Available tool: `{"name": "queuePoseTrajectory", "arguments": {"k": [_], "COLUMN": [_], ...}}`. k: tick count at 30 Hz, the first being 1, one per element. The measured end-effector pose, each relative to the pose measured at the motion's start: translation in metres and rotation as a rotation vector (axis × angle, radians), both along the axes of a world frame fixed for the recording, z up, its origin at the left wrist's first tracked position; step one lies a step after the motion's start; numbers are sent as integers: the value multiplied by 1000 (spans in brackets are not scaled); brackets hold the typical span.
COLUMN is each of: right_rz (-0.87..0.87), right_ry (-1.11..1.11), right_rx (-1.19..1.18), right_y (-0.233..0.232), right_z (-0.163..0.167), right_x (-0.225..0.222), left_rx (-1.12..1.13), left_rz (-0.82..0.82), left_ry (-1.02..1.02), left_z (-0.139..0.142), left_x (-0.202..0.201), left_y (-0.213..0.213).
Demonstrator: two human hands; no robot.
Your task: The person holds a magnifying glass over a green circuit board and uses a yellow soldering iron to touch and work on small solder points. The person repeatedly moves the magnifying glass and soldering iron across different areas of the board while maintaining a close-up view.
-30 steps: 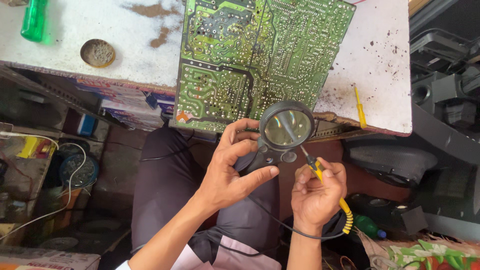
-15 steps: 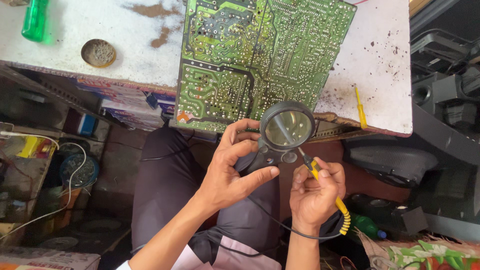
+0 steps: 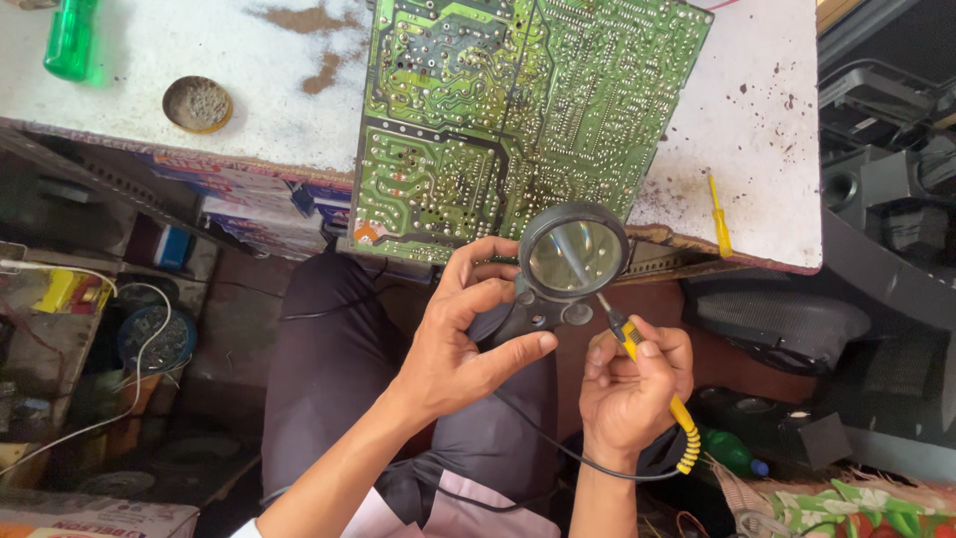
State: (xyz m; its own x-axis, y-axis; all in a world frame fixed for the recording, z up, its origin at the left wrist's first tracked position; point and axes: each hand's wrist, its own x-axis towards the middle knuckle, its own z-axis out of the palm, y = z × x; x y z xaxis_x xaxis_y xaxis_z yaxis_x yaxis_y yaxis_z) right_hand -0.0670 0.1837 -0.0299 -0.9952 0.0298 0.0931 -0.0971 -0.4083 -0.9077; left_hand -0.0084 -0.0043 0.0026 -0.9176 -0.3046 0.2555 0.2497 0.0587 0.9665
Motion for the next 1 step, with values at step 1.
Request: {"name": "queuePoseTrajectory", "arguments": {"k": [1], "right_rz": [8], "right_ry": [7], "right_rx": [-7], "right_y": [0], "right_z": [0], "right_x": [0], "left_rx": [-3], "left_rz": [0], "left_ry": [-1], "left_z": [0], "left_x": [0], "left_y": [0]}}
